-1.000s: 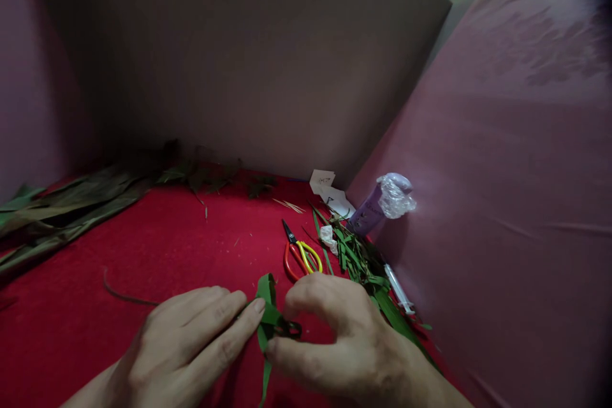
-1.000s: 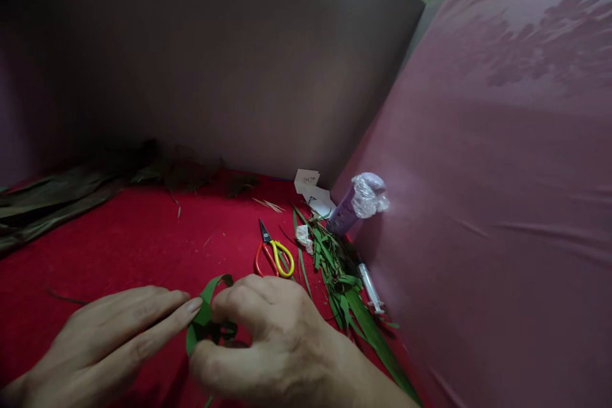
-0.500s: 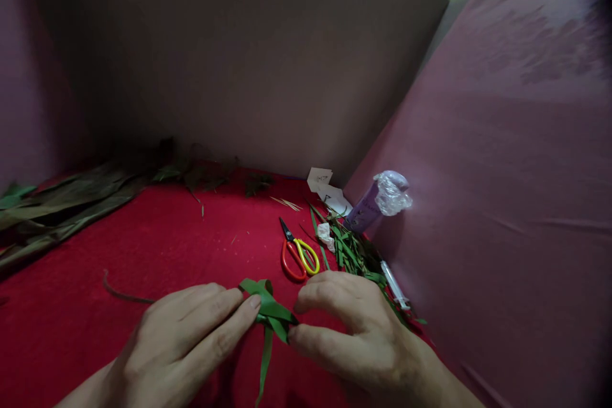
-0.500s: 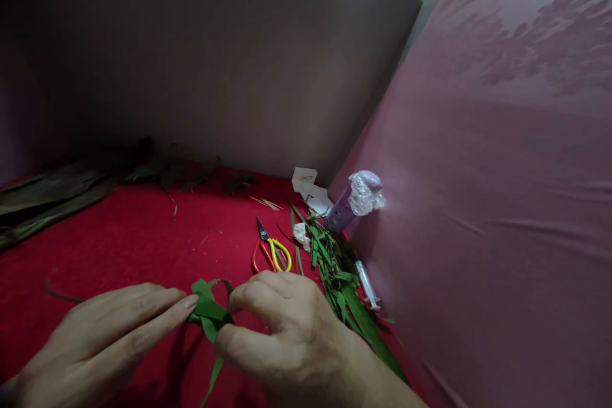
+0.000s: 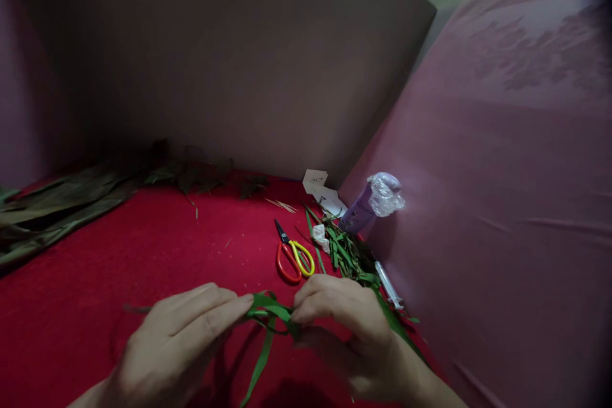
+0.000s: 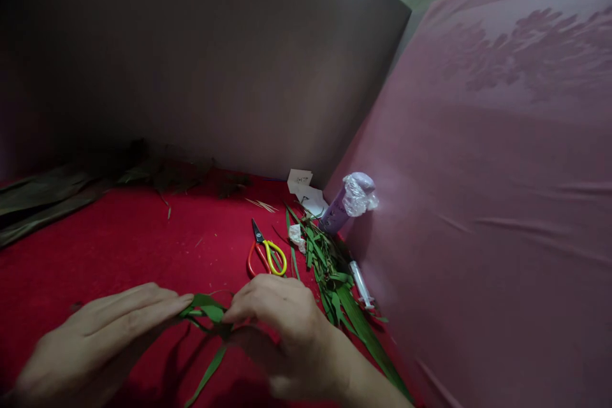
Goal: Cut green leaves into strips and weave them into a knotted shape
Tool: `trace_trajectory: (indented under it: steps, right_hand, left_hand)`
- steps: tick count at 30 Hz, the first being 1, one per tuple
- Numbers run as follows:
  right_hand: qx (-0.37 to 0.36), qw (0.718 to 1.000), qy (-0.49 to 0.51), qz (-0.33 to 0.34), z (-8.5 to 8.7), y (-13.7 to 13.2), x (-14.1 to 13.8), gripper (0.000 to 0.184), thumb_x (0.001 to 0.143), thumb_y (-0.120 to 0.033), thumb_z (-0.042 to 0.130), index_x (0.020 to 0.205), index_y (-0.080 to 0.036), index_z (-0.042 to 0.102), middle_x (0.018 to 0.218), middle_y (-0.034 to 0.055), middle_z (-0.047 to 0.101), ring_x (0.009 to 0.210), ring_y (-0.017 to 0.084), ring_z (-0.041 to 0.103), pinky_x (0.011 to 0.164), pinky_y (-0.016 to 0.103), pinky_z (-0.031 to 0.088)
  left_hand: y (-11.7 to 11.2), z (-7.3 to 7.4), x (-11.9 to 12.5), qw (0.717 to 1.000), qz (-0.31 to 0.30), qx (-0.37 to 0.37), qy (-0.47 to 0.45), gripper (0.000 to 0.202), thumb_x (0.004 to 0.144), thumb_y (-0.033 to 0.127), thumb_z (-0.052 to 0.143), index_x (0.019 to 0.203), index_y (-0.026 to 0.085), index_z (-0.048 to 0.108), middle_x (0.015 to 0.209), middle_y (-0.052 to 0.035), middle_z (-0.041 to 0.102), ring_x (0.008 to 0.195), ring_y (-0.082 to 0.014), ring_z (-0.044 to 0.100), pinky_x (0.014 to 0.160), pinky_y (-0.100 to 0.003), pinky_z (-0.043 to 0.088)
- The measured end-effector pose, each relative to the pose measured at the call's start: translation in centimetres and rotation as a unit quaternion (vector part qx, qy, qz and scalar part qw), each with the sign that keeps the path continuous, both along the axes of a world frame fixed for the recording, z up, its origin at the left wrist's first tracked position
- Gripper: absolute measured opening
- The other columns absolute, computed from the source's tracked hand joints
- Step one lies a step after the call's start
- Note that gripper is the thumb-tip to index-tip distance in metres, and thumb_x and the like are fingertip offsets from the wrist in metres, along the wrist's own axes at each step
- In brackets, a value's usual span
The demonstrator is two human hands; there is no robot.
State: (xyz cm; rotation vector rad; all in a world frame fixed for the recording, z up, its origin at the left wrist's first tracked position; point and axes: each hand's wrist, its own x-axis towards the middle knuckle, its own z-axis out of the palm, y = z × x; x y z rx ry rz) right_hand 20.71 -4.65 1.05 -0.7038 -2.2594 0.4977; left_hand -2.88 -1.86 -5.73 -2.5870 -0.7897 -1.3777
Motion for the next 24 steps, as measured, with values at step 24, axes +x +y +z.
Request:
trace_trajectory:
  steps: [24]
  right_hand:
    - [0.264, 0.940, 0.100, -0.193, -5.3, -0.1, -2.7, 0.038, 0.076, -0.005, 0.053, 0.110, -0.019, 0.049, 0.079, 0.0054, 0.065, 0.068, 0.017, 0.061, 0.060, 0.031, 0.052]
  left_hand:
    - [-0.5, 1.4, 1.5, 0.985, -0.061, -0.129, -0.093, 0.019, 0.082, 0.022, 0.053, 0.099, 0.024, 0.062, 0.080, 0.0012, 0.074, 0.065, -0.0104, 0.068, 0.058, -0.013, 0.053]
